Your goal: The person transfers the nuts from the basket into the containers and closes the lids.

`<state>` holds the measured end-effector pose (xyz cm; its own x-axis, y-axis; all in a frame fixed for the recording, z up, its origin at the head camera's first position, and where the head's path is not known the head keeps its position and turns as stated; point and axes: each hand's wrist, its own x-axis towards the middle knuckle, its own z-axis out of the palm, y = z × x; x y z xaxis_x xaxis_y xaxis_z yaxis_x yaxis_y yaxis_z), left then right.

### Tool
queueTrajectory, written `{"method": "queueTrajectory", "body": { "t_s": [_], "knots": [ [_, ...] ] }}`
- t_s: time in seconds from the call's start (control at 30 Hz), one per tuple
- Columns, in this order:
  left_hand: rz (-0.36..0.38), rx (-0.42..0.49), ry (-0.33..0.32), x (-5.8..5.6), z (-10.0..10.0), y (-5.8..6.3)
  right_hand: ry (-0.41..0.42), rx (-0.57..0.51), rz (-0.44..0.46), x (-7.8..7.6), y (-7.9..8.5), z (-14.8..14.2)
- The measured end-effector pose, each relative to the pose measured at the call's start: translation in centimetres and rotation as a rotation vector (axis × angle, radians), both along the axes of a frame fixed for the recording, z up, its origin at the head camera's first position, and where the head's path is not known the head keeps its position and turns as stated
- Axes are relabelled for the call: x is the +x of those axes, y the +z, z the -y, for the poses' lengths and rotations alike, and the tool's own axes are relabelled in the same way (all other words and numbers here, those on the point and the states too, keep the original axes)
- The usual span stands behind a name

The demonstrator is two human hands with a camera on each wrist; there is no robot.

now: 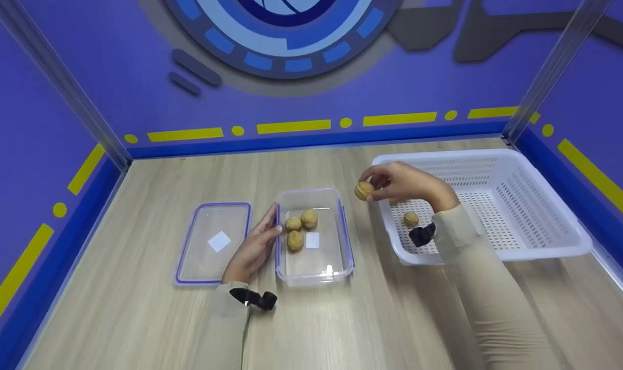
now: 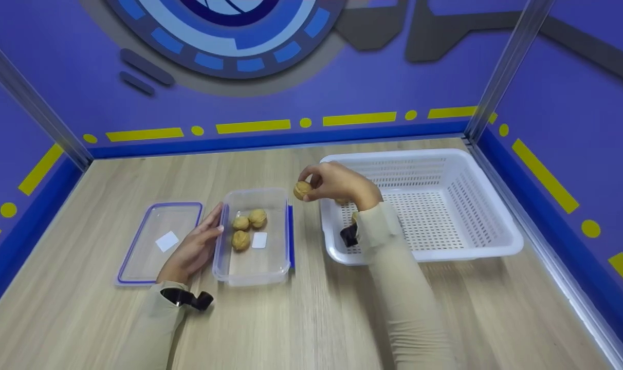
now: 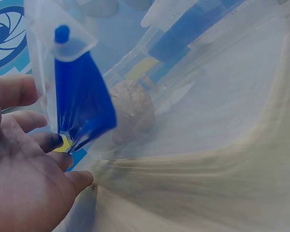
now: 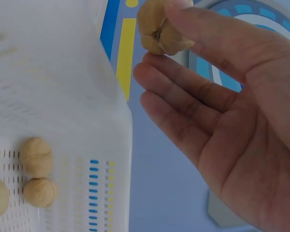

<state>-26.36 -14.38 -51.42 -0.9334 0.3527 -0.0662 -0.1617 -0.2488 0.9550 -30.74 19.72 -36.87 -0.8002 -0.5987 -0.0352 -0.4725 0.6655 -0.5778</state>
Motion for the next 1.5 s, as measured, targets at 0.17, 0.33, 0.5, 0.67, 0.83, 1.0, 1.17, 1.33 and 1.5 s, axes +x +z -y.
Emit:
{"method": "queueTrajectory", "body": {
  "t_s": [0.17,0.33,0.5,0.67,0.83,1.0,1.17,1.33,1.5],
  "knots": [
    [0.011,0.003,0.004,0.0,0.1,0.1,-0.003,0.013,0.019,0.0,0.3,1.2],
    [0.012,0.009,0.006,0.0,0.1,0.1,0.009,-0.004,0.046,-0.1,0.2,2.2],
    [0.006,0.004,0.004,0.0,0.1,0.1,0.024,-0.026,0.066,-0.2,0.2,3.1],
    [0.015,-0.01,0.007,-0.1,0.1,0.1,0.068,-0.032,0.058,-0.4,0.1,4.1],
    [0.009,-0.017,-0.002,0.0,0.1,0.1,0.099,-0.039,0.087,-0.6,-0.2,5.1],
    [-0.004,-0.012,-0.013,0.0,0.1,0.1,0.106,-0.044,0.15,-0.7,-0.5,5.9],
    [-0.004,-0.012,-0.011,0.0,0.0,0.1,0.125,-0.043,0.175,-0.7,-0.9,6.7],
    [0.0,-0.011,-0.007,0.0,0.0,0.0,0.118,-0.01,0.195,-0.7,-1.3,7.6],
    [0.011,-0.014,-0.001,0.0,-0.1,0.0,0.109,0.03,0.194,-0.8,-1.9,8.4]
  ]
}}
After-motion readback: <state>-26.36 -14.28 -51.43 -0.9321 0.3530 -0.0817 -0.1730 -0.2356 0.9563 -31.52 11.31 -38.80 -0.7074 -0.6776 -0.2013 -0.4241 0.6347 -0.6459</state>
